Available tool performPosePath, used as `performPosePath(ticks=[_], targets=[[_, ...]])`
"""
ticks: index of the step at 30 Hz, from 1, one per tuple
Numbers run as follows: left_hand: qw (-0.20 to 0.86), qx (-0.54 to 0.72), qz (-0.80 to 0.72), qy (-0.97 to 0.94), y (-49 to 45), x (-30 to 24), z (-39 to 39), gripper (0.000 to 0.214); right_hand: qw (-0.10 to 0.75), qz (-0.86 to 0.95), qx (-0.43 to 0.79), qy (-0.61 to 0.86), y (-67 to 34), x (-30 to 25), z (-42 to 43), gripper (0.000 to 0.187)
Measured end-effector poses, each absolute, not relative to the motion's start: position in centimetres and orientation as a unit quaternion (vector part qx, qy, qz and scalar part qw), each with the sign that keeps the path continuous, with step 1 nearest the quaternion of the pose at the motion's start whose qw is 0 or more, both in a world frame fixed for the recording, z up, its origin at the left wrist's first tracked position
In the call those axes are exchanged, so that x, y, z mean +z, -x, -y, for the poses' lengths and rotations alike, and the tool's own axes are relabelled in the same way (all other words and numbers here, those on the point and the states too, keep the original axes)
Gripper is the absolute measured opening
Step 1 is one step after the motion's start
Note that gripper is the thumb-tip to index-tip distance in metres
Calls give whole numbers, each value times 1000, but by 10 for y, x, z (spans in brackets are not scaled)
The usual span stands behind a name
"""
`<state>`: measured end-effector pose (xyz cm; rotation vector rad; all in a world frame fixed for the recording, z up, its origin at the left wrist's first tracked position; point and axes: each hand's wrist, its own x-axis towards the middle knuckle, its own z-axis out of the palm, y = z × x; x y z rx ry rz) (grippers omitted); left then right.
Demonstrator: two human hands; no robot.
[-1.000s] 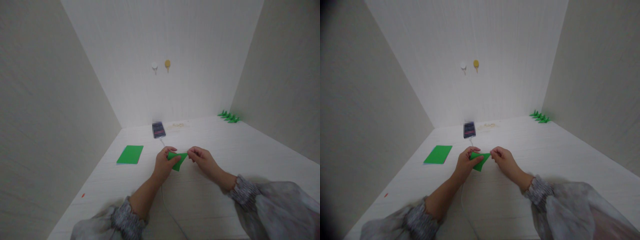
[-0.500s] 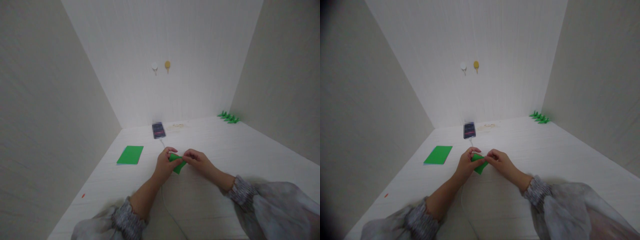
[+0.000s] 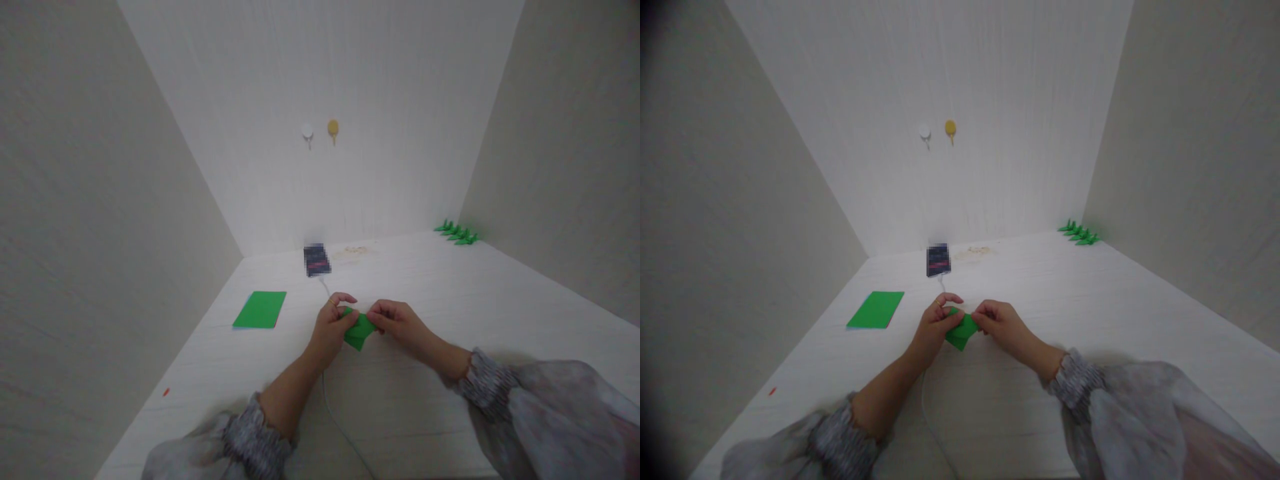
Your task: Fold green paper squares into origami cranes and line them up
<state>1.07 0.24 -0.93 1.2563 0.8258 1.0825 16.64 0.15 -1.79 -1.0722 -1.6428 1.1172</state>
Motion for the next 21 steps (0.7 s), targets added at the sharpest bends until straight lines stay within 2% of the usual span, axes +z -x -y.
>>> performPosePath(ticks=[10,21], targets=[[587,438,-385,-562,-7,-13,-5,52,426,659,414,461,-168,-18,-1,24],[604,445,-361,-553,-5,-12,-6,51,450,596,489,451,-169,-30,-6,35]])
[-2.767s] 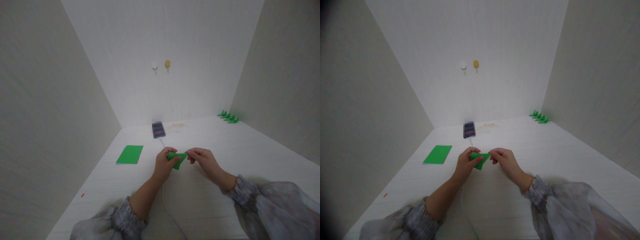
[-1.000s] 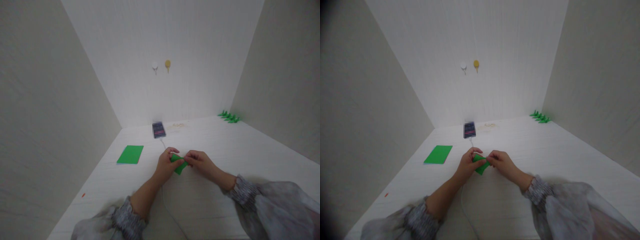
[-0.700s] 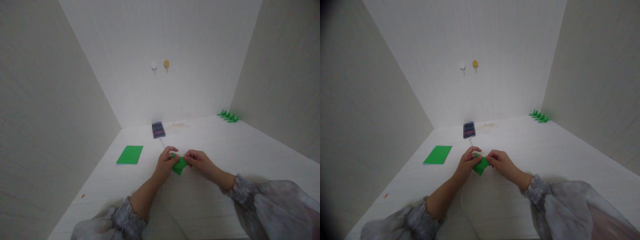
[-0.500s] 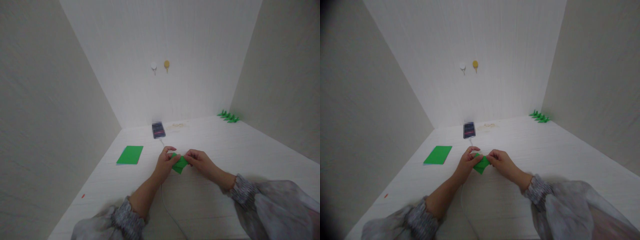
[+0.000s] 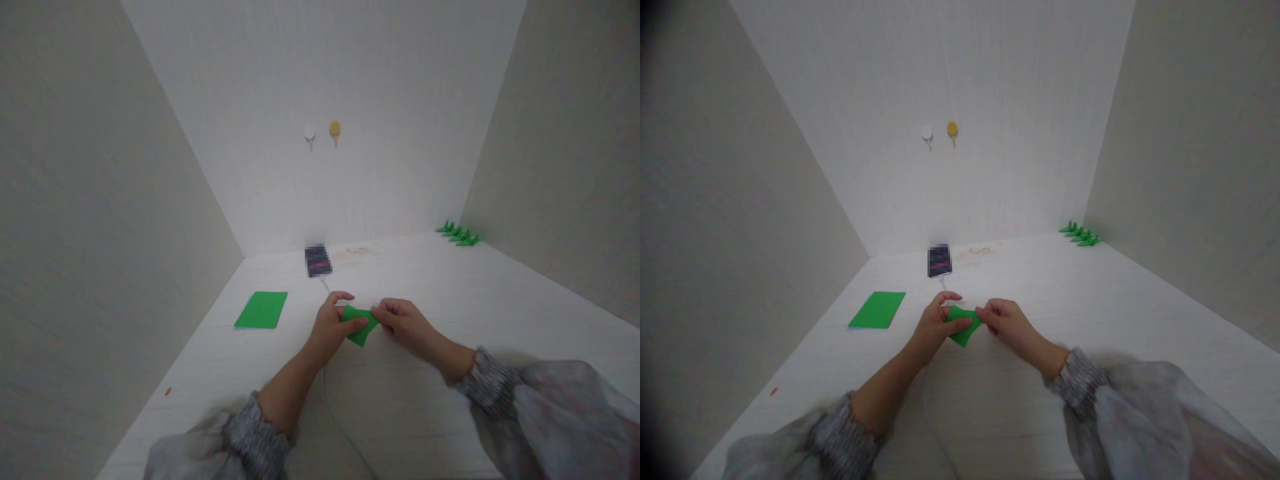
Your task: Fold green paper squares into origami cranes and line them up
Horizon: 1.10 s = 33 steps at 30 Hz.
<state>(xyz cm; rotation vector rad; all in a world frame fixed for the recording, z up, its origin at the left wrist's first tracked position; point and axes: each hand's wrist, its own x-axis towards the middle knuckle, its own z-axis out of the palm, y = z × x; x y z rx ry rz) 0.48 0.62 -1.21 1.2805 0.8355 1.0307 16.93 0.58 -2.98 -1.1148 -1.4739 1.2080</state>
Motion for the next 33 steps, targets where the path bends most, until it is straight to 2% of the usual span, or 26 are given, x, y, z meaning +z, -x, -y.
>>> performPosePath(ticks=[24,29,33], targets=[[599,458,-385,-532,-3,-18,-7,52,467,511,569,444,-174,-26,-8,39],[584,471,-416,-514,11,-22,-10,54,552,514,494,432,-190,-30,-18,39],[587,442,-413,-538,9,-21,-11,53,505,582,460,442,-184,-29,-16,39]])
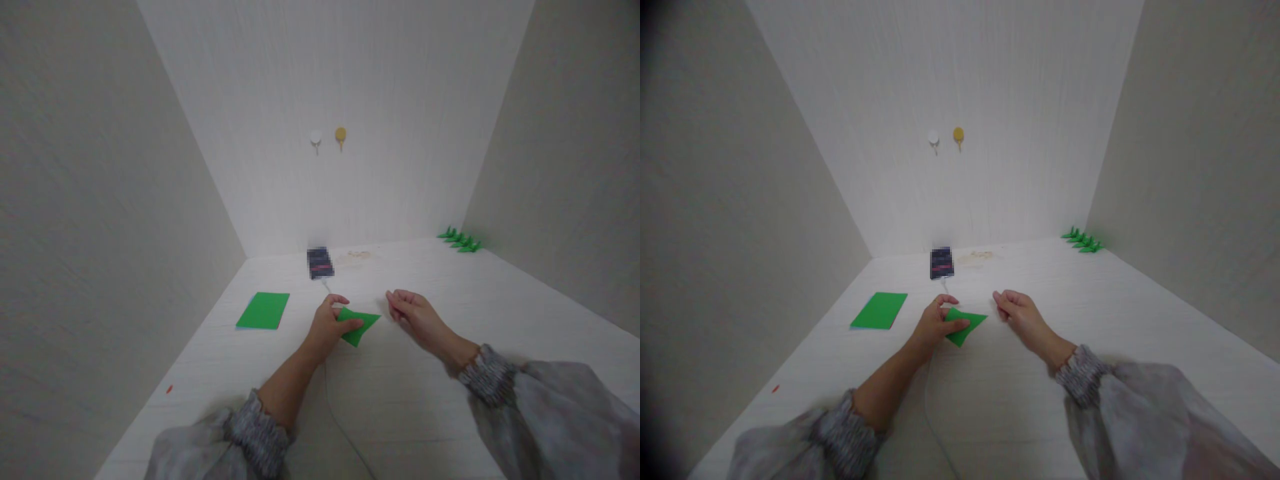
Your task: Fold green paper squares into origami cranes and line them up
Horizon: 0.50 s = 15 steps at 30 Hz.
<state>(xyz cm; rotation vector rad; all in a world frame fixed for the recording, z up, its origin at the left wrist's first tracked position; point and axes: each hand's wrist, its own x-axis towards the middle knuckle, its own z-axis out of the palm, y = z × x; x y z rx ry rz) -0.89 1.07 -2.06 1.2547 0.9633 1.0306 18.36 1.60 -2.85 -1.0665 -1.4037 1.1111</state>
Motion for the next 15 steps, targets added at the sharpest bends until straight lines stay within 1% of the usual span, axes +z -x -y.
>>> performPosePath(ticks=[4,6,9,15], targets=[[578,412,-396,-582,1,-20,-11,50,396,662,461,439,-170,-27,-10,34],[580,394,-387,-599,0,-22,-12,49,361,677,478,429,-168,-27,-8,34],[598,386,-362,-601,0,-23,-12,47,366,670,484,428,-171,-28,-7,34],[623,402,-374,-556,6,-18,-11,46,420,617,522,413,-176,-32,-10,30]])
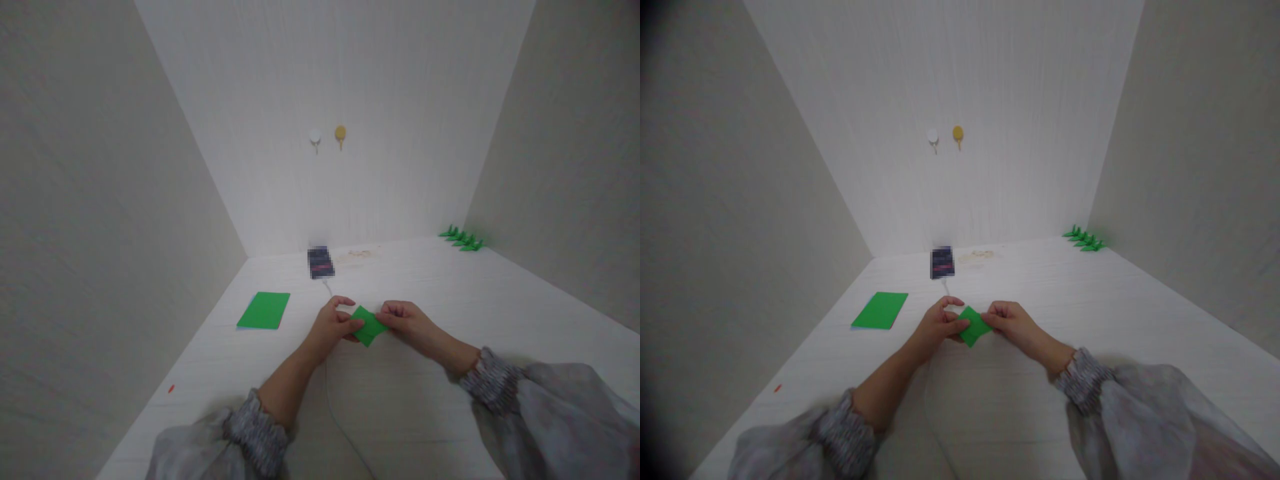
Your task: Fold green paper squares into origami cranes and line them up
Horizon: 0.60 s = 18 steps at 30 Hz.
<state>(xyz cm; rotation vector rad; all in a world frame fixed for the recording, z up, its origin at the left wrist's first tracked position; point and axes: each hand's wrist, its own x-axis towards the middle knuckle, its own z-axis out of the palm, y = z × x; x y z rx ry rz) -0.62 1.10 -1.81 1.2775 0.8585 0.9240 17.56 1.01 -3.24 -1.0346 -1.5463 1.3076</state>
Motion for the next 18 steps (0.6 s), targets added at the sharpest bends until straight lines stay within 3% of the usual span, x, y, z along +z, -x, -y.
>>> performPosePath(ticks=[11,18], targets=[[675,416,-307,-526,13,-16,-10,47,442,572,564,400,-176,-27,-9,31],[625,425,-365,-543,17,-12,-11,49,462,559,573,381,-177,-24,-8,28]])
